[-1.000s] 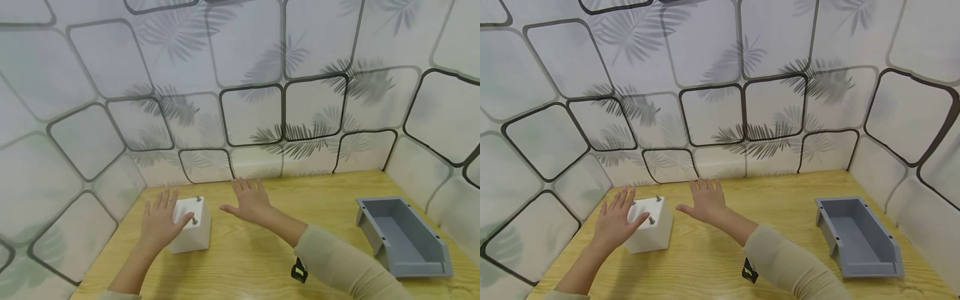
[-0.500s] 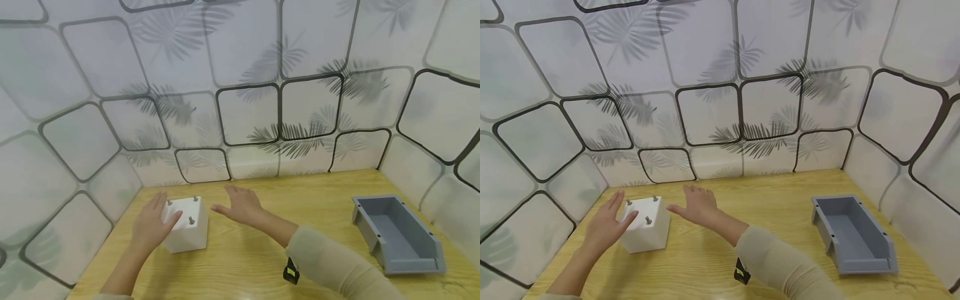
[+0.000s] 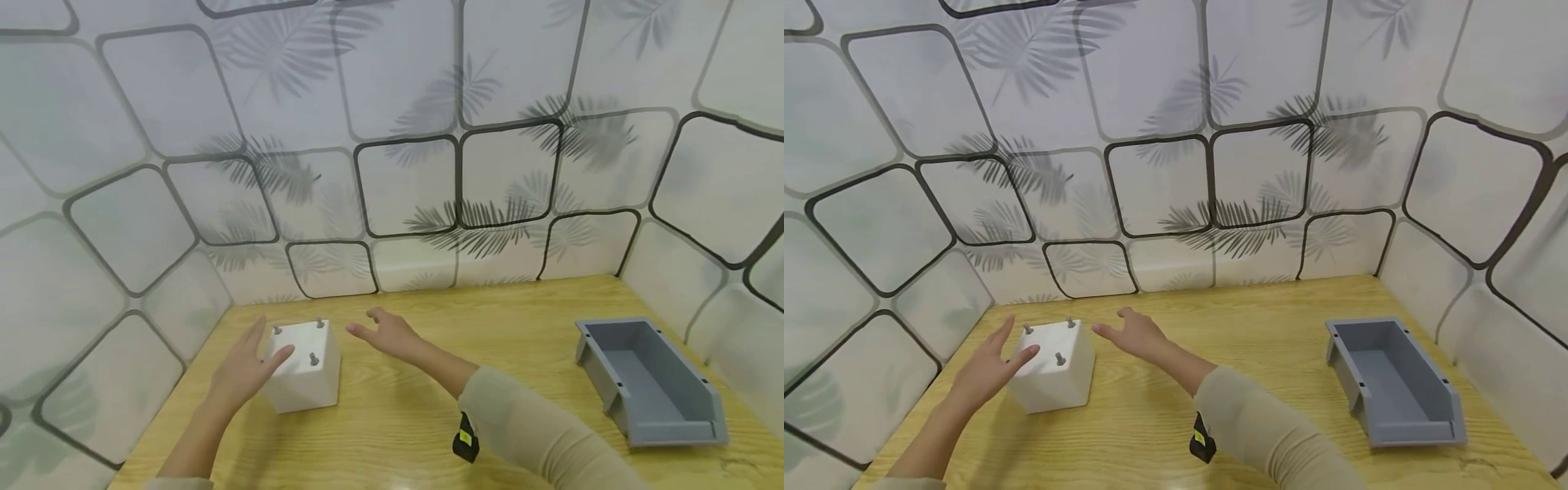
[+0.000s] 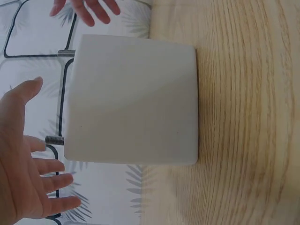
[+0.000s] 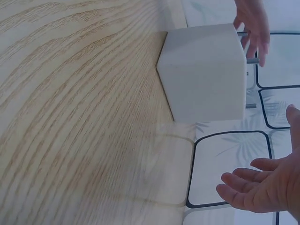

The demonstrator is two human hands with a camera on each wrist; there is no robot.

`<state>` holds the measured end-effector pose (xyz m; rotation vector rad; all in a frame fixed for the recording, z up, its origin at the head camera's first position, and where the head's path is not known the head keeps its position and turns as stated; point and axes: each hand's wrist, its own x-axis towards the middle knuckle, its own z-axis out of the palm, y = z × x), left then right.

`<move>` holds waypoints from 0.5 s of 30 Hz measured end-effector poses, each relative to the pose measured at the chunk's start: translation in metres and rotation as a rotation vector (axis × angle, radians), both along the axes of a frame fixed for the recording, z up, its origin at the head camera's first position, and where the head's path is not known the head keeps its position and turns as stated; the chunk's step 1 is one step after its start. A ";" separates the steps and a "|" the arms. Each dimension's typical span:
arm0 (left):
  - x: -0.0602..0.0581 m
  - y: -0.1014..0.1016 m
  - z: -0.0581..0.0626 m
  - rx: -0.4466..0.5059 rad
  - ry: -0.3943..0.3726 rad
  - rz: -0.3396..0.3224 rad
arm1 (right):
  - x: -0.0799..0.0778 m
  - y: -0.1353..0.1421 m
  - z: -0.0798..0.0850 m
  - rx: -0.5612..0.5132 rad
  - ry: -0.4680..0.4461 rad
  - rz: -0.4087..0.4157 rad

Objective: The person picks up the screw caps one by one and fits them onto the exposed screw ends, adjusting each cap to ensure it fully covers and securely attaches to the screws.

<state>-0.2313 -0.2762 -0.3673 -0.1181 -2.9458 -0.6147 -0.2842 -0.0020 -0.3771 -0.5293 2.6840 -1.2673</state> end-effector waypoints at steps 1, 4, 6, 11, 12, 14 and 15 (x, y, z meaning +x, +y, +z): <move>0.000 -0.001 0.000 0.028 -0.020 0.002 | -0.001 0.000 -0.001 -0.014 -0.011 -0.003; -0.002 -0.004 0.000 0.119 -0.082 0.010 | -0.005 0.000 -0.003 -0.049 -0.045 -0.019; -0.004 -0.006 -0.001 0.191 -0.124 0.015 | -0.006 0.000 -0.005 -0.061 -0.061 -0.023; -0.008 -0.009 -0.002 0.372 -0.245 0.010 | -0.008 -0.002 -0.006 -0.156 -0.143 -0.015; -0.008 -0.010 -0.001 0.402 -0.269 0.008 | -0.008 -0.002 -0.006 -0.191 -0.179 -0.017; -0.009 -0.011 0.000 0.455 -0.308 0.001 | -0.009 -0.003 -0.005 -0.264 -0.267 -0.019; -0.009 -0.011 0.001 0.479 -0.325 -0.001 | -0.008 -0.003 -0.004 -0.299 -0.315 -0.021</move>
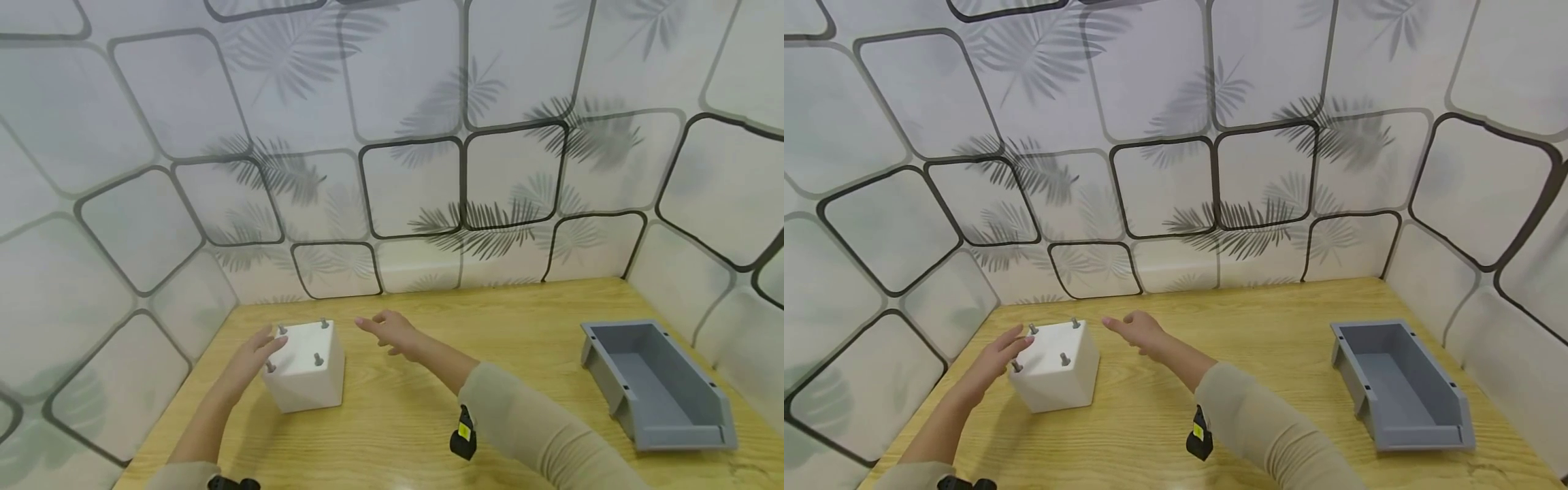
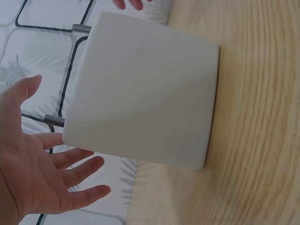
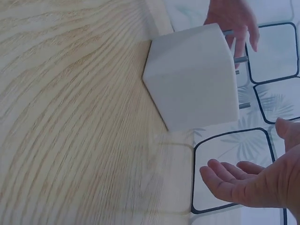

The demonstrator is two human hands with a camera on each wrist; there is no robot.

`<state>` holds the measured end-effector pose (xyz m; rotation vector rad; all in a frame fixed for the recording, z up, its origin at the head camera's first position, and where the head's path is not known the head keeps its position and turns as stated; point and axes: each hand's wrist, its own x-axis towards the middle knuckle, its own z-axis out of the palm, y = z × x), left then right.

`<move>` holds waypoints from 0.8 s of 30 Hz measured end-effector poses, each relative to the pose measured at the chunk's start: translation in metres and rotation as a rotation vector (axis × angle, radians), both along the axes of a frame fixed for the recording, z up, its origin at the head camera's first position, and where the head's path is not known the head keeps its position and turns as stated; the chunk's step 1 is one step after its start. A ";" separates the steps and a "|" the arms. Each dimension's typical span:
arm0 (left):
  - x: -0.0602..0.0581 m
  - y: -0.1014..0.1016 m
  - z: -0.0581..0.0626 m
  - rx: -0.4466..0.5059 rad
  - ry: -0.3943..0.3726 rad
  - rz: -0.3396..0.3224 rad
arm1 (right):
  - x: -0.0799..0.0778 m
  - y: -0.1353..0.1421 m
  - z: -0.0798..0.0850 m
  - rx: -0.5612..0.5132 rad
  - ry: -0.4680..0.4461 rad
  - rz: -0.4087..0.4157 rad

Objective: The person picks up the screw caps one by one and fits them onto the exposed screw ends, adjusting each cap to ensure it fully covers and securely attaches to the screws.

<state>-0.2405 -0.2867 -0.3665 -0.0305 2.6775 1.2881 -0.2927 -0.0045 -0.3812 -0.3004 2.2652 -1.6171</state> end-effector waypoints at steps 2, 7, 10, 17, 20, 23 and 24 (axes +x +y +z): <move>-0.001 0.000 0.001 0.049 -0.036 0.004 | 0.001 0.000 0.001 -0.049 -0.080 -0.002; -0.005 -0.004 0.003 0.157 -0.099 0.039 | 0.001 -0.001 0.005 -0.149 -0.227 -0.026; -0.006 -0.006 0.005 0.229 -0.145 0.068 | 0.002 -0.003 0.008 -0.223 -0.315 -0.048; -0.008 -0.014 0.006 0.360 -0.248 0.108 | 0.001 -0.009 0.014 -0.390 -0.561 -0.076; -0.009 -0.018 0.002 0.380 -0.271 0.118 | -0.001 -0.012 0.015 -0.434 -0.637 -0.095; -0.013 -0.019 -0.001 0.356 -0.300 0.134 | -0.003 -0.015 0.016 -0.455 -0.675 -0.112; -0.014 -0.019 -0.002 0.345 -0.310 0.142 | -0.004 -0.016 0.016 -0.459 -0.684 -0.119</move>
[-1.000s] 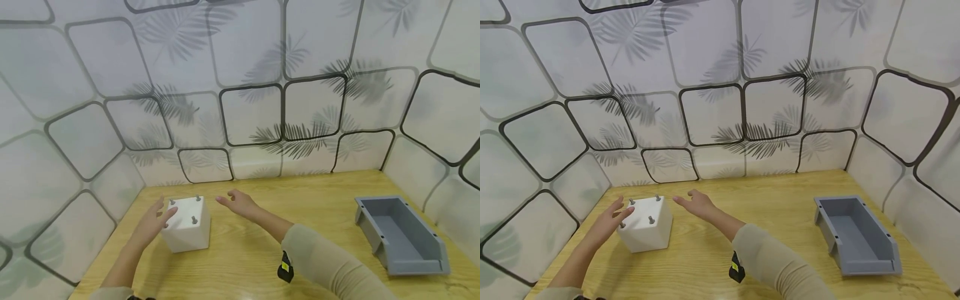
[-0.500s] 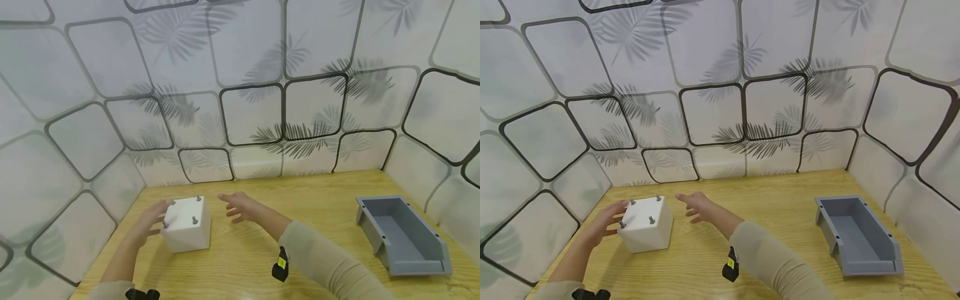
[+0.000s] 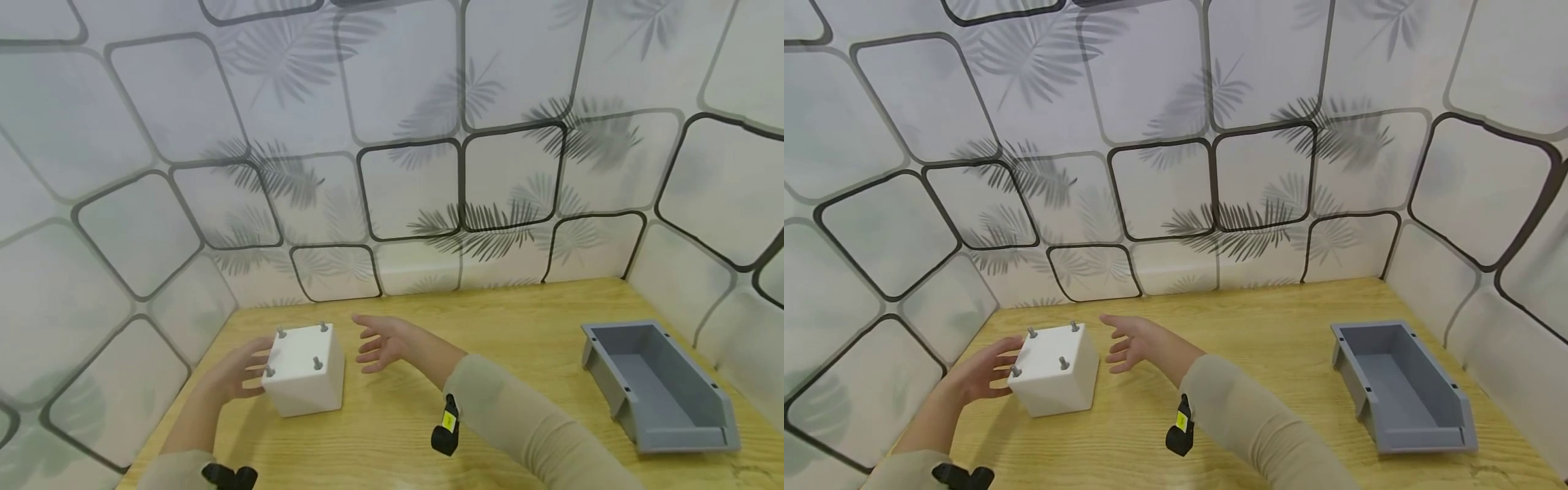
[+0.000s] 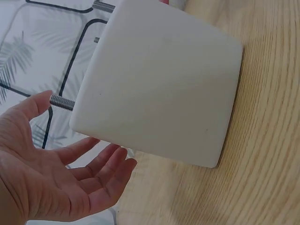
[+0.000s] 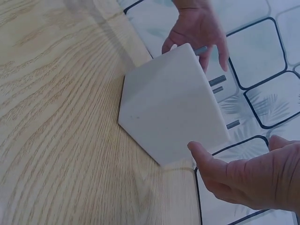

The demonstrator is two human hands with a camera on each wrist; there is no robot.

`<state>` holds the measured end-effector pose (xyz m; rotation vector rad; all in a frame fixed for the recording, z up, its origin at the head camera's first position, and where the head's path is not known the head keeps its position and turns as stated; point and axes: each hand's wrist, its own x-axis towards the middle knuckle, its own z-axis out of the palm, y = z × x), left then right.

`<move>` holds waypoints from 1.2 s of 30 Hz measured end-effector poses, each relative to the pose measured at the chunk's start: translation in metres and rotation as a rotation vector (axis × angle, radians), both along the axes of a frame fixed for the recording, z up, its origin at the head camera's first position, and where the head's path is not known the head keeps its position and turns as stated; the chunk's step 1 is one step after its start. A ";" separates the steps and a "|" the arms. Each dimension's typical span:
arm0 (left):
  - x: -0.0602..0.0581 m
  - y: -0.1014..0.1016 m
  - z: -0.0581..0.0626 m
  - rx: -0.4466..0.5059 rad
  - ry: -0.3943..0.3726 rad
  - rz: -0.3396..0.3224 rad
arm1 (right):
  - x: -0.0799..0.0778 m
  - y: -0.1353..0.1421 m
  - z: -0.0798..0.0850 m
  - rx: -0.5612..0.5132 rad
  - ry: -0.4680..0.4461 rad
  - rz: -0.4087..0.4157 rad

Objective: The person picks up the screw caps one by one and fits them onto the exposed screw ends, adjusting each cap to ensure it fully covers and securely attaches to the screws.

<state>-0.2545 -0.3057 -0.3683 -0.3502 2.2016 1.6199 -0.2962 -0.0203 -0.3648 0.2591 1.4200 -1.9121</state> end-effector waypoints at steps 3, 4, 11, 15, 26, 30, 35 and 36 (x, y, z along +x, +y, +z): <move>-0.005 0.002 -0.001 -0.023 -0.021 -0.003 | -0.002 -0.001 0.001 0.005 -0.030 -0.019; -0.006 0.002 -0.002 -0.022 -0.026 -0.004 | -0.002 -0.002 0.001 0.011 -0.039 -0.024; -0.015 0.005 -0.007 0.006 -0.071 -0.024 | 0.000 -0.005 0.004 0.039 -0.079 -0.077; -0.017 0.005 -0.011 0.008 -0.087 -0.027 | 0.003 -0.009 0.000 0.051 -0.083 -0.112; -0.027 -0.021 -0.034 -0.010 -0.086 -0.031 | 0.007 -0.035 -0.016 0.033 -0.112 -0.172; -0.027 -0.020 -0.033 0.004 -0.078 -0.063 | 0.007 -0.041 -0.023 0.049 -0.119 -0.205; -0.019 -0.009 -0.024 -0.003 -0.060 -0.074 | 0.009 -0.046 -0.029 0.083 -0.073 -0.191; -0.019 -0.008 -0.024 -0.008 -0.059 -0.068 | 0.009 -0.048 -0.030 0.088 -0.066 -0.187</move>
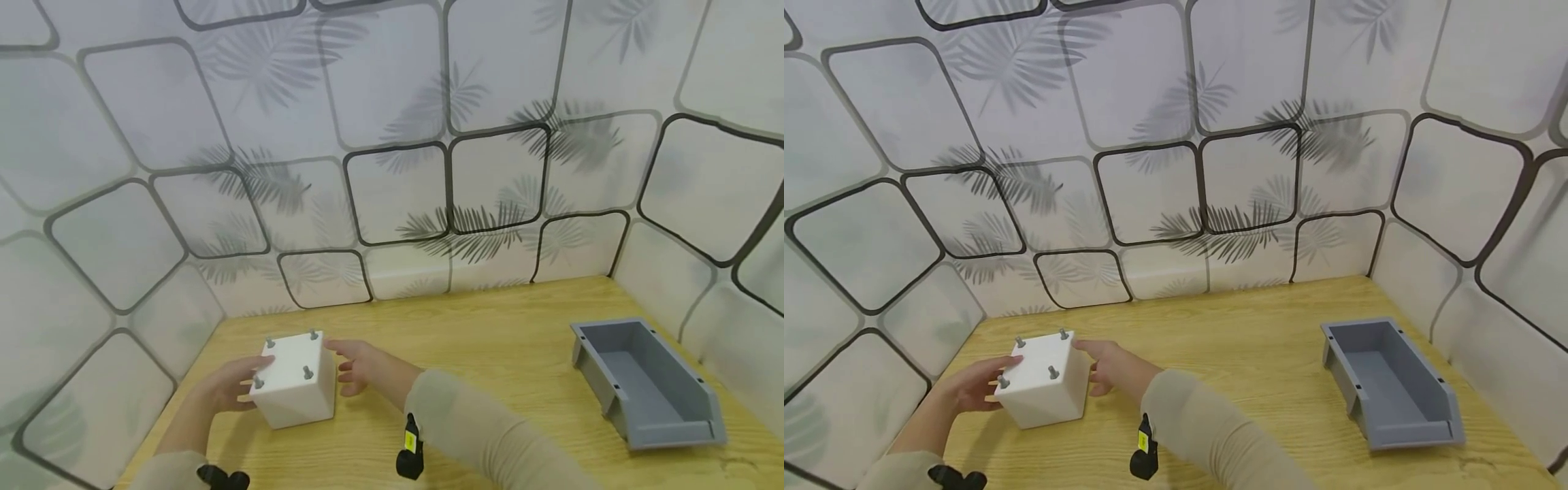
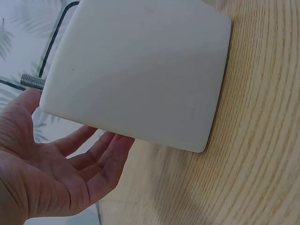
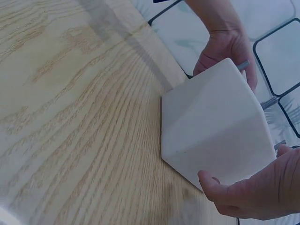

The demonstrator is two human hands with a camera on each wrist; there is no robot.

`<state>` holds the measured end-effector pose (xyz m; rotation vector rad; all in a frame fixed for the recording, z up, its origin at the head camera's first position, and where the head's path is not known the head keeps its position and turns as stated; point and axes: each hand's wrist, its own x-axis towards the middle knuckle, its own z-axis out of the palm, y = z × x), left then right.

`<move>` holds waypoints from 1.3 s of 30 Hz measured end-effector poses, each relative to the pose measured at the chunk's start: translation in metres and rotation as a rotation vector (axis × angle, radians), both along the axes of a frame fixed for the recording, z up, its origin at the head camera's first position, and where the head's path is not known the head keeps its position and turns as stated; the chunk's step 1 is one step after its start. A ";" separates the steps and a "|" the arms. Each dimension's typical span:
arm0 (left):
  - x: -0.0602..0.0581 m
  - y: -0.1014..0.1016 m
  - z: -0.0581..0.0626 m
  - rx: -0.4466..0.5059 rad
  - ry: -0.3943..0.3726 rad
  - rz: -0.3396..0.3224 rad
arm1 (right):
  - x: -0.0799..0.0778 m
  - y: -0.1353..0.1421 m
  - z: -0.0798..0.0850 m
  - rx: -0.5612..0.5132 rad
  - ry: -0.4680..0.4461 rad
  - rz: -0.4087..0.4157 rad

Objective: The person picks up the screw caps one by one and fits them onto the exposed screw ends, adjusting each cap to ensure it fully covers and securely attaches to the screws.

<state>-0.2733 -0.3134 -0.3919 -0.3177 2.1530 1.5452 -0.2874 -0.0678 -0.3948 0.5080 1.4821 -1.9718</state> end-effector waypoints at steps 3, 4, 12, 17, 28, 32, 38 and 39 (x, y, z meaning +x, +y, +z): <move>0.002 0.001 0.000 -0.003 0.001 0.017 | 0.001 -0.004 -0.001 0.013 0.015 0.016; 0.002 0.001 -0.001 -0.004 0.002 0.015 | 0.002 -0.006 -0.001 0.015 0.014 0.015; -0.001 -0.001 -0.006 -0.029 0.017 -0.010 | 0.004 -0.008 0.001 -0.053 -0.021 -0.028; -0.003 0.001 -0.009 -0.053 0.021 -0.020 | 0.004 -0.012 0.002 -0.014 -0.002 -0.027; 0.003 -0.001 -0.015 -0.103 0.047 0.010 | 0.007 -0.020 0.000 0.111 0.105 -0.003; 0.003 0.000 -0.017 -0.110 0.072 0.024 | 0.007 -0.020 0.001 0.099 0.102 -0.009; 0.009 0.005 -0.019 -0.073 0.096 0.047 | 0.004 -0.015 -0.005 0.122 0.153 0.040; 0.010 0.006 -0.018 -0.072 0.097 0.048 | 0.004 -0.013 -0.006 0.123 0.168 0.048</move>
